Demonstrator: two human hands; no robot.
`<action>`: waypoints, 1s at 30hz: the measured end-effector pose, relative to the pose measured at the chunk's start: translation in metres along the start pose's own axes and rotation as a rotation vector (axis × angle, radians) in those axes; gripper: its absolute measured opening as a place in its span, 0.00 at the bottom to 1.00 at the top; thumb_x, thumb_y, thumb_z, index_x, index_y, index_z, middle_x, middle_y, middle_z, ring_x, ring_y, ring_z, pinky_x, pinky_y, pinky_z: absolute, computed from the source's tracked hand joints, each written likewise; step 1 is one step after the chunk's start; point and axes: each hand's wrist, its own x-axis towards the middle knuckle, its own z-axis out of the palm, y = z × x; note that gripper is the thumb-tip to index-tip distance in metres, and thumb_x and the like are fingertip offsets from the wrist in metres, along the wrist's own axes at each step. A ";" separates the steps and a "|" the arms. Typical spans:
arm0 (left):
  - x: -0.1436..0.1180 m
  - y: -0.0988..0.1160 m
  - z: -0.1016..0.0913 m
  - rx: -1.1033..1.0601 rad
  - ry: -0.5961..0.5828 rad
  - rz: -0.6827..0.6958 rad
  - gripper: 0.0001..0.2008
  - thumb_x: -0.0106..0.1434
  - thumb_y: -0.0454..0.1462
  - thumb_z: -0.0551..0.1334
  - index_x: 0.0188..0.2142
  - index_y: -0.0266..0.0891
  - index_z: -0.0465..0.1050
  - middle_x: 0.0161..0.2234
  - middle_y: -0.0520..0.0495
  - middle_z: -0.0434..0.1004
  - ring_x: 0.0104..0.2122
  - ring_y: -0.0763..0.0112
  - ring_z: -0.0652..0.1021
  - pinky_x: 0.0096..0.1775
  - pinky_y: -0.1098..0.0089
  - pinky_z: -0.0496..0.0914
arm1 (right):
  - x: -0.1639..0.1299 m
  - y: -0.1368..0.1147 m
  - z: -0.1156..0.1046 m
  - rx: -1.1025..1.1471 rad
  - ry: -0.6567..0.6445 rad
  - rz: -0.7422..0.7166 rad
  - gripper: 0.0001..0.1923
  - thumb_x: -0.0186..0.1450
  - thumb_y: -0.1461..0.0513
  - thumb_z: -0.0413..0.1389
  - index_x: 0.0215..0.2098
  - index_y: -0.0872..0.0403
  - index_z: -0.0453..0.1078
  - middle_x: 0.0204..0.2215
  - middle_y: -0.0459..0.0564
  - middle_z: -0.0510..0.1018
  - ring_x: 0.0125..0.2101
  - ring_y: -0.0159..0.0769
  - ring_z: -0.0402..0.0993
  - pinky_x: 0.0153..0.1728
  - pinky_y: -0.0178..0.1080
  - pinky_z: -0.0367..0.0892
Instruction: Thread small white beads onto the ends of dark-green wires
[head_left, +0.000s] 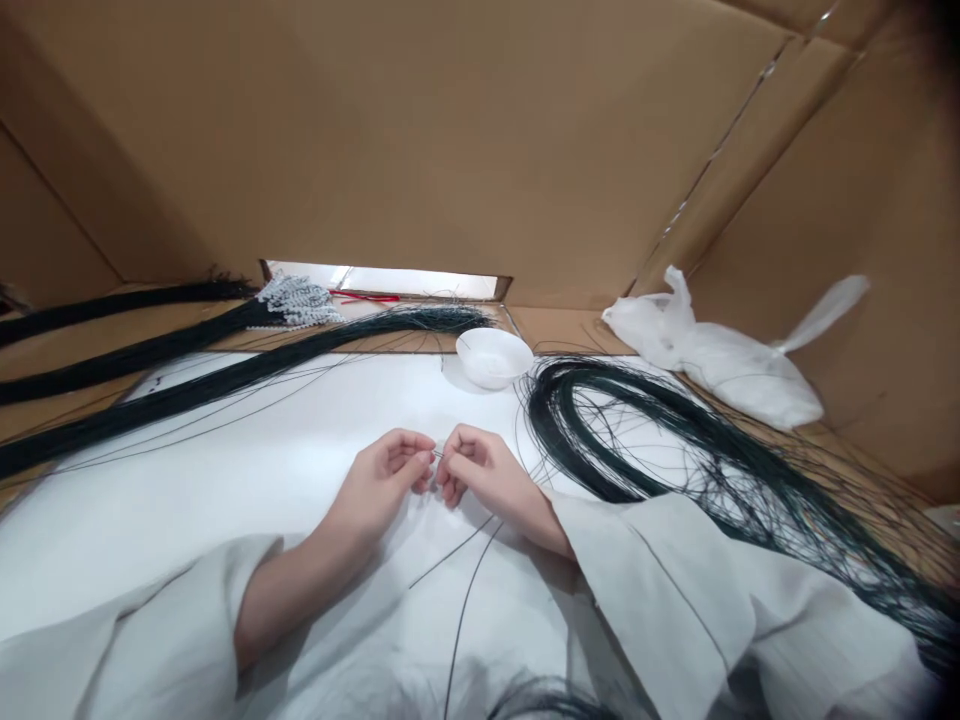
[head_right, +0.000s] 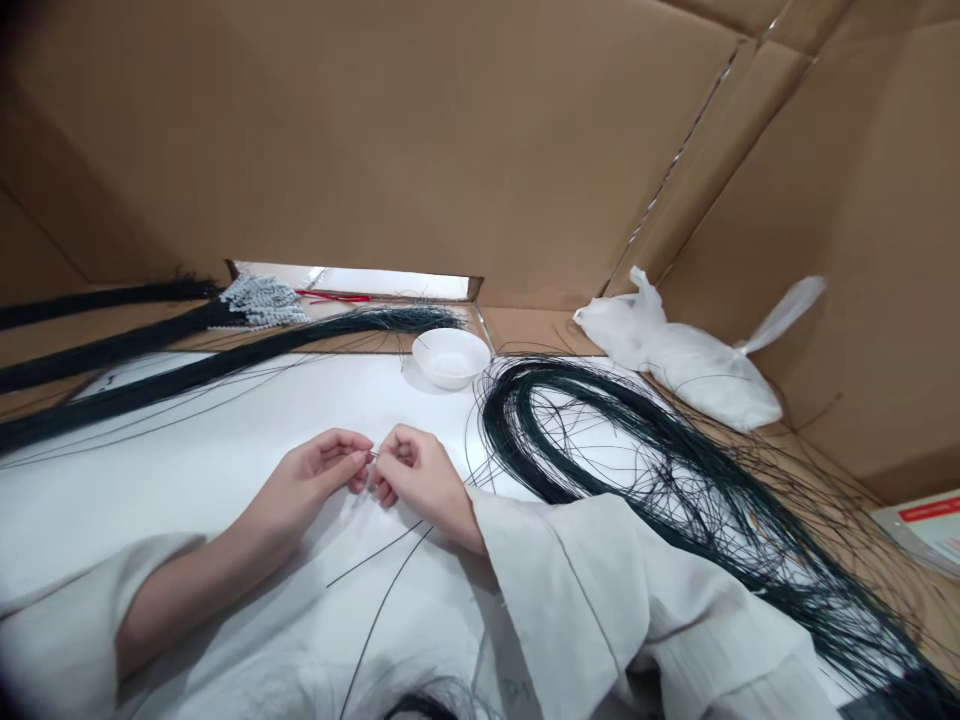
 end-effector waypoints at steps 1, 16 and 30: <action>-0.001 0.000 0.000 -0.014 -0.004 -0.005 0.07 0.55 0.37 0.58 0.33 0.35 0.66 0.23 0.52 0.68 0.24 0.75 0.70 0.31 0.72 0.64 | 0.000 0.000 0.000 -0.006 -0.004 -0.005 0.04 0.55 0.67 0.49 0.23 0.56 0.58 0.18 0.43 0.70 0.17 0.26 0.67 0.20 0.31 0.65; -0.002 0.002 0.000 -0.067 -0.076 -0.026 0.04 0.59 0.35 0.55 0.33 0.35 0.64 0.25 0.52 0.68 0.26 0.75 0.70 0.32 0.72 0.64 | -0.001 -0.001 -0.001 -0.058 -0.010 0.018 0.04 0.54 0.68 0.49 0.22 0.56 0.58 0.17 0.42 0.68 0.17 0.25 0.65 0.20 0.29 0.61; -0.002 0.000 -0.002 -0.037 -0.089 -0.033 0.04 0.59 0.34 0.55 0.34 0.35 0.65 0.26 0.51 0.69 0.26 0.74 0.71 0.32 0.71 0.64 | -0.001 -0.003 0.000 -0.074 -0.001 0.050 0.04 0.53 0.69 0.48 0.22 0.56 0.59 0.17 0.43 0.69 0.17 0.24 0.65 0.20 0.29 0.61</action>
